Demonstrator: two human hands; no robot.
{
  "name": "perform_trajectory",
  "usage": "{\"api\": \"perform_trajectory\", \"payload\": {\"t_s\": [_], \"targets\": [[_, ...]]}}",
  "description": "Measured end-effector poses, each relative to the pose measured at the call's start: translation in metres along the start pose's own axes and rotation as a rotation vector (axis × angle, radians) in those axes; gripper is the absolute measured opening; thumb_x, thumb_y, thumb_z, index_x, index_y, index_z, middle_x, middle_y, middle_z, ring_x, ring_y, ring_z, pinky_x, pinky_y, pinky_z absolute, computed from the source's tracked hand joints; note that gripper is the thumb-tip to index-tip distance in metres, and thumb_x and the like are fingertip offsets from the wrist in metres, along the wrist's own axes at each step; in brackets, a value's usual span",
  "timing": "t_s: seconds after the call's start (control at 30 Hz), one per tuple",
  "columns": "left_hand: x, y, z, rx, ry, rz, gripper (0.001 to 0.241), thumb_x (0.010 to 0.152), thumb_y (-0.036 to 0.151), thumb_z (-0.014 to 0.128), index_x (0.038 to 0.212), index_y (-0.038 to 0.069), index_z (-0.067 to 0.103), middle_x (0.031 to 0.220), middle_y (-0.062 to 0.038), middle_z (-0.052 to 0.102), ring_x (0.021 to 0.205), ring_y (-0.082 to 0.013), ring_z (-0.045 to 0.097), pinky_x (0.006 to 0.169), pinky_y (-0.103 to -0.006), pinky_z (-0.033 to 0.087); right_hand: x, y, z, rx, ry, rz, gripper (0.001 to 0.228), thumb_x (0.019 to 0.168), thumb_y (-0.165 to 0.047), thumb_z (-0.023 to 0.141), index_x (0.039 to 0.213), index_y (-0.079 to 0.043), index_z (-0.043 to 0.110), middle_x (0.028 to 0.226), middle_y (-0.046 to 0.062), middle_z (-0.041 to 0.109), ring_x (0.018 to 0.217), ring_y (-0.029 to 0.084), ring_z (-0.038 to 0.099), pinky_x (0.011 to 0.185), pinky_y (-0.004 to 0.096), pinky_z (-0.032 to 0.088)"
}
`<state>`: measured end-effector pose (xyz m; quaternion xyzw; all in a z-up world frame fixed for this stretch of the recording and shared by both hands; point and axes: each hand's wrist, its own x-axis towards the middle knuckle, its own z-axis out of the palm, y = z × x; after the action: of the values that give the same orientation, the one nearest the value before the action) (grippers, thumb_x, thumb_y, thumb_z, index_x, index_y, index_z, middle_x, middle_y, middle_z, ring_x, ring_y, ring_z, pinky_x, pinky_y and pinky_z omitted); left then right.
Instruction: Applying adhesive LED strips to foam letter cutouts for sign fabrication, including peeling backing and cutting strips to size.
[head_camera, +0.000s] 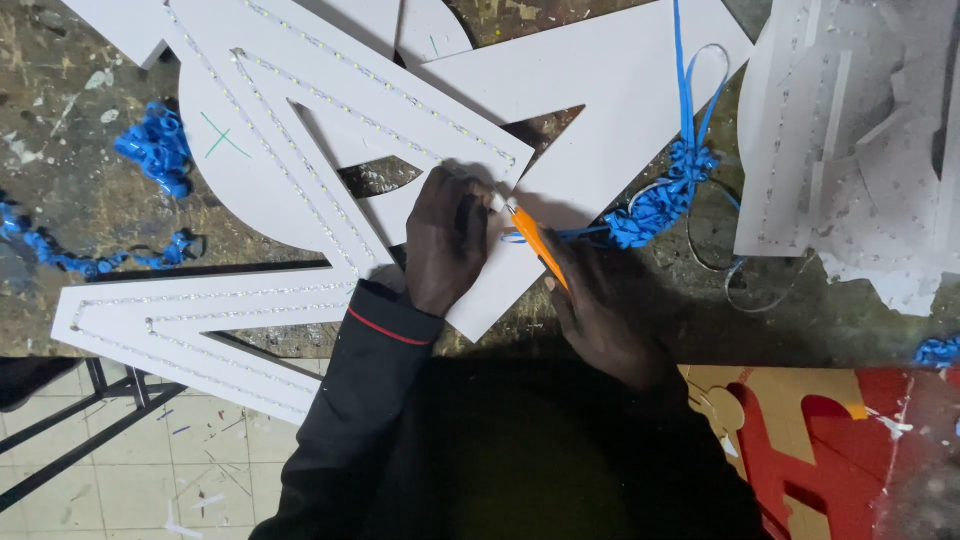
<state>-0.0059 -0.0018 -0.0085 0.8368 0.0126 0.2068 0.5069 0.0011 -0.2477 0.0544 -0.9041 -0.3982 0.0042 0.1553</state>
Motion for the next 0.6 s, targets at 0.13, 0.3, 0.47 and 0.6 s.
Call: {"api": "perform_trajectory", "payload": {"t_s": [0.13,0.3,0.47,0.6], "targets": [[0.007,0.012,-0.003,-0.059,0.024,-0.025,0.002,0.111,0.006,0.066,0.11,0.006,0.068,0.093,-0.016,0.057,0.09,-0.059,0.066,0.076,-0.0563,0.056,-0.007,0.014,0.023,0.145,0.009,0.034,0.063,0.11,-0.025,0.067,0.171,-0.014,0.056,0.122,0.012,0.075,0.103,0.041,0.079,0.09,0.048,0.058],[0.008,0.017,-0.004,-0.132,0.082,-0.147,0.013,0.113,0.02,0.07,0.111,0.007,0.068,0.085,-0.012,0.059,0.085,-0.0553,0.071,0.073,-0.0493,0.058,0.003,0.013,0.011,0.607,0.151,0.178,0.055,0.117,-0.015,0.06,0.169,-0.003,0.053,0.131,0.024,0.071,0.116,0.046,0.074,0.1,0.048,0.055],[0.015,0.022,0.0,-0.079,0.117,-0.233,0.023,0.108,0.025,0.08,0.109,0.006,0.068,0.079,-0.014,0.063,0.076,-0.0487,0.073,0.067,-0.0466,0.057,0.039,0.034,-0.012,0.472,0.222,0.165,0.055,0.123,-0.018,0.058,0.174,0.0,0.047,0.14,0.029,0.063,0.125,0.055,0.07,0.102,0.055,0.058],[0.017,0.017,0.004,0.03,0.114,-0.287,0.024,0.105,0.025,0.084,0.107,0.007,0.068,0.077,-0.019,0.066,0.075,-0.0501,0.073,0.065,-0.051,0.055,0.051,0.044,-0.014,0.472,0.167,0.218,0.057,0.123,-0.02,0.057,0.177,-0.005,0.044,0.143,0.031,0.058,0.128,0.062,0.066,0.103,0.063,0.055]]}}
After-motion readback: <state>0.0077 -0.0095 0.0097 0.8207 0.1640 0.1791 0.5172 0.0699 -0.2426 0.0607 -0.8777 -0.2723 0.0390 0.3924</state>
